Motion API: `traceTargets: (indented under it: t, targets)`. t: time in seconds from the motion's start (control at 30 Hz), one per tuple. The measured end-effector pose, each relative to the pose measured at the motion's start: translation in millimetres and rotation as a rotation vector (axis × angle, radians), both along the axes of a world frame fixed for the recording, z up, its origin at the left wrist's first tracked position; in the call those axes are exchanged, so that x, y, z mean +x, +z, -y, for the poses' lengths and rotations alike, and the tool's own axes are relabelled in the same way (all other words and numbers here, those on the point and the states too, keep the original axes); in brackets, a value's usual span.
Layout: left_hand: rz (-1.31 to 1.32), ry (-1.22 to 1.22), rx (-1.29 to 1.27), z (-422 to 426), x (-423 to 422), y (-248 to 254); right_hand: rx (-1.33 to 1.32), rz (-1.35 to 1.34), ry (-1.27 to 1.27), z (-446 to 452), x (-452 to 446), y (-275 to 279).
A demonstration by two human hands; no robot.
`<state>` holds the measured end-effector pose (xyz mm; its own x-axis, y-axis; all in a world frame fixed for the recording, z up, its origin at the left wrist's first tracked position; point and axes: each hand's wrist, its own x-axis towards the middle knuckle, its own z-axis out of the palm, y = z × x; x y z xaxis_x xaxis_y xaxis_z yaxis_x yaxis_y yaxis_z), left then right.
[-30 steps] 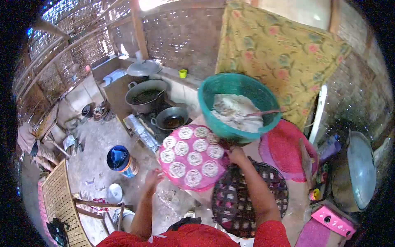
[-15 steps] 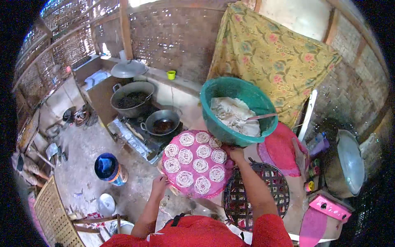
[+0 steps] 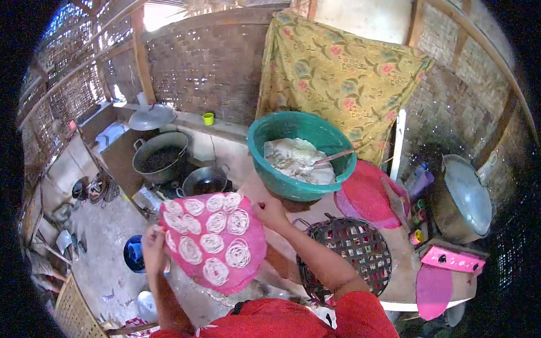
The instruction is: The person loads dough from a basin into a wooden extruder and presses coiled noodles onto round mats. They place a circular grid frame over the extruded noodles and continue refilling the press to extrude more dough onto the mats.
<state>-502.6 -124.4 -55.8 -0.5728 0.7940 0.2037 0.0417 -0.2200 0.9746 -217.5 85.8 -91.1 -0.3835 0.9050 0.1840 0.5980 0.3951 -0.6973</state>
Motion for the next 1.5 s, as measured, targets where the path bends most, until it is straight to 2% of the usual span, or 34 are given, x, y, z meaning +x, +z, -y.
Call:
traceTargets:
  t: [0.03,0.1,0.17,0.23,0.3,0.37,0.43,0.5,0.57,0.63,0.7,0.77,0.83,0.87,0.9,0.93,0.97,1.03,1.1,1.23,1.3,1.4,1.5]
  targets:
    - [-0.039,-0.024,-0.01,6.9,1.9,18.1,-0.002,-0.007,-0.013,8.3,5.2,14.4]
    - [0.078,-0.035,0.125,11.6,10.6,31.7,0.088,-0.256,0.053,27.0,22.8,43.0]
    - [0.113,-0.08,0.116,12.6,22.9,44.2,0.034,-0.317,0.003,56.4,56.8,87.4]
    - [0.135,-0.147,0.198,7.7,45.3,54.2,-0.101,-0.328,-0.103,88.9,99.3,130.8]
    - [0.159,-0.169,0.119,0.4,79.6,69.1,0.206,-0.282,-0.135,108.5,151.6,143.2]
    - [0.047,-0.375,0.12,-19.2,99.9,58.4,0.069,-0.244,-0.313,139.3,199.1,167.2]
    - [-0.069,-0.448,0.061,-40.8,141.2,53.0,0.245,-0.166,-0.393,157.5,253.5,160.1]
    - [-0.012,-0.675,0.055,-61.9,183.9,41.9,0.226,-0.196,-0.485,178.1,297.9,147.5]
    - [-0.231,-0.743,-0.125,-88.6,227.7,22.9,0.205,-0.227,-0.564,193.9,335.9,126.6]
    - [-0.372,-0.759,0.19,-108.6,265.2,-7.5,0.201,-0.26,-0.669,204.0,365.2,97.9]
    - [-0.306,-0.839,0.187,-132.9,293.0,-49.7,0.214,-0.163,-0.775,214.6,374.7,79.1]
    - [-0.243,-0.92,0.182,-141.5,306.9,-65.1,0.226,-0.068,-0.882,218.9,394.6,48.4]
    - [-0.406,-0.941,0.044,-144.0,311.1,-72.9,0.254,0.006,-0.937,219.9,423.8,3.5]
    - [-0.323,-0.968,-0.143,-144.4,314.0,-86.8,0.251,0.006,-0.947,224.5,420.9,-2.0]
    - [-0.326,-0.978,-0.147,-142.6,313.9,-101.7,0.231,0.017,-0.957,226.8,414.4,-11.3]
    - [-0.454,-0.91,-0.086,-139.7,313.0,-108.4,0.212,0.029,-0.966,228.5,405.5,-16.6]
    - [-0.579,-0.837,-0.022,-138.1,312.5,-108.6,0.209,0.028,-0.973,229.2,399.8,-20.4]
    - [-0.618,-0.828,-0.072,-136.6,311.1,-113.0,0.14,0.11,-0.996,232.7,393.2,-27.7]
    - [-0.669,-0.797,-0.136,-139.5,311.9,-122.2,0.161,0.049,-0.965,229.3,420.9,-63.8]
    - [-0.621,-0.829,-0.054,-138.3,310.7,-100.9,0.123,-0.031,-0.992,231.4,422.6,-63.4]
    - [-0.564,-0.846,-0.148,-135.9,309.8,-91.3,0.084,-0.032,-0.99,230.6,425.4,-66.1]
    - [-0.627,-0.82,-0.175,-140.7,308.9,-106.6,0.16,-0.054,-0.949,232.4,431.1,-85.2]
    - [-0.598,-0.842,-0.14,-140.4,306.9,-110.9,0.048,-0.076,-1.002,234.2,432.0,-90.8]
